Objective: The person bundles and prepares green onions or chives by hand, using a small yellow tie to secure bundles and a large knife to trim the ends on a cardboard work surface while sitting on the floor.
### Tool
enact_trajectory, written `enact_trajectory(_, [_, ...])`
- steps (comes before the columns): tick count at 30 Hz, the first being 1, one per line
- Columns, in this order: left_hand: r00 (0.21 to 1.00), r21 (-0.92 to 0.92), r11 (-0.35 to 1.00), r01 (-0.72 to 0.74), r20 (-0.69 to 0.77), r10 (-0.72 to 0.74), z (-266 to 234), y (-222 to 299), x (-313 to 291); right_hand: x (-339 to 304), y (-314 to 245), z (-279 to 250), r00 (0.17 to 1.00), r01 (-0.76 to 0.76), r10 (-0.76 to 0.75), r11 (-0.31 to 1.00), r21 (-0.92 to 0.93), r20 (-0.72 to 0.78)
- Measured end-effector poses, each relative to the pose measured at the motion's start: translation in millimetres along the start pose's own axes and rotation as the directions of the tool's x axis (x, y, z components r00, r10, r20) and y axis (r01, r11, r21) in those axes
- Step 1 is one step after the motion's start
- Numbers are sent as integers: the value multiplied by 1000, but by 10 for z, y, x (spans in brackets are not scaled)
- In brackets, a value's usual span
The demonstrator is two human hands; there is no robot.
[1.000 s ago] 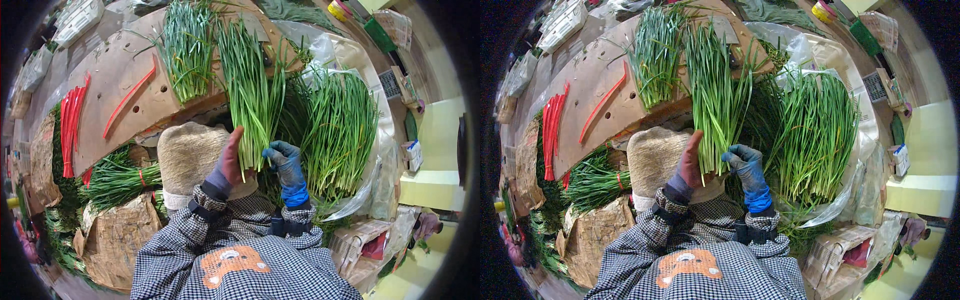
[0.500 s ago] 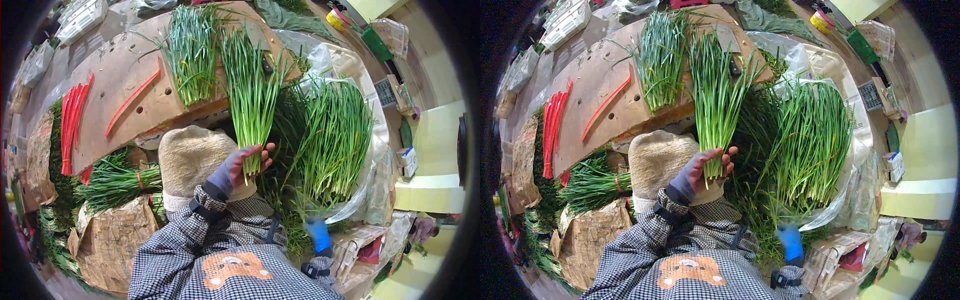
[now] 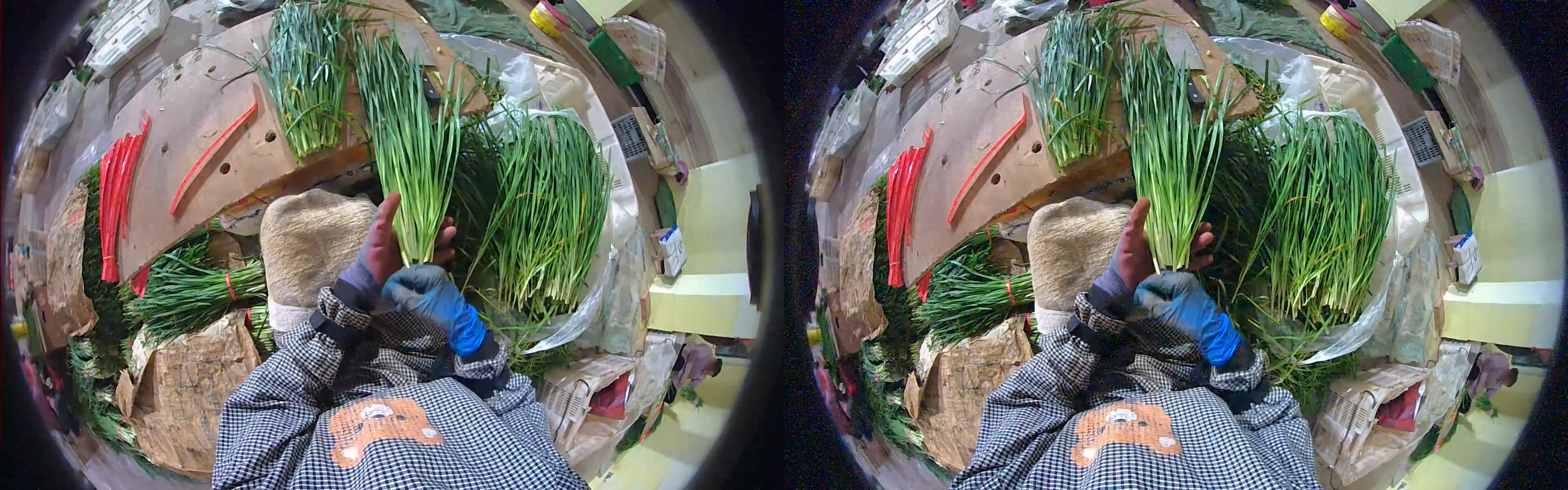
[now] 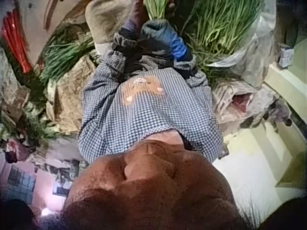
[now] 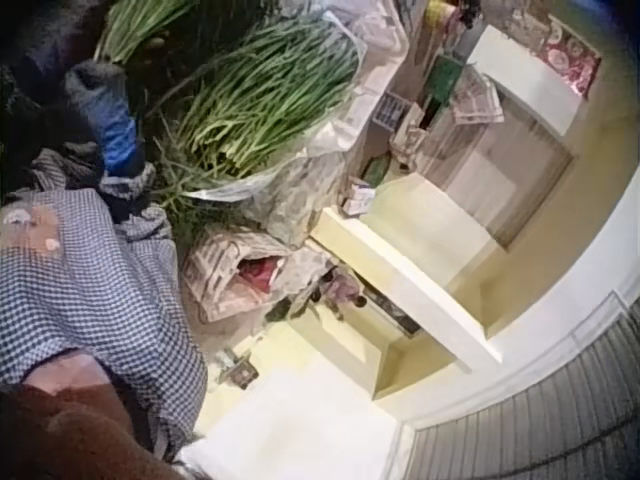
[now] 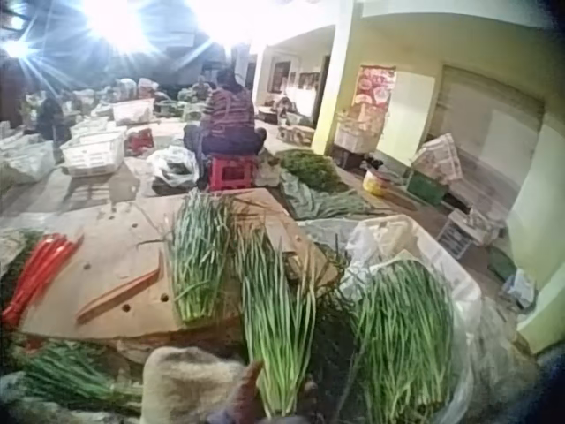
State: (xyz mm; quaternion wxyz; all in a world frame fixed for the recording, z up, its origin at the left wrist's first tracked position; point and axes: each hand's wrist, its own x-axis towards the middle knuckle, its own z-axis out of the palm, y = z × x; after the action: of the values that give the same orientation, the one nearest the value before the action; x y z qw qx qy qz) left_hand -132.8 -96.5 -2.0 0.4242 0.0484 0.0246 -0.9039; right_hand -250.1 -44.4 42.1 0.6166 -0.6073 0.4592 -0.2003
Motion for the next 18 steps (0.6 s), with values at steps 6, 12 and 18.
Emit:
enact_trajectory(6, [999,34,999,-39,24,38,-72,13,-100,12,-67,-80,994,-98,93,991,92,60])
enact_trajectory(12, [991,57,996,-70,-112,76,-125,-32,12,328,-191,-413,955,65,-158,938,-342,-251])
enact_trajectory(18, [987,16,995,-101,-125,103,-99,11,-43,514,78,-460,947,1,-162,867,-499,-279])
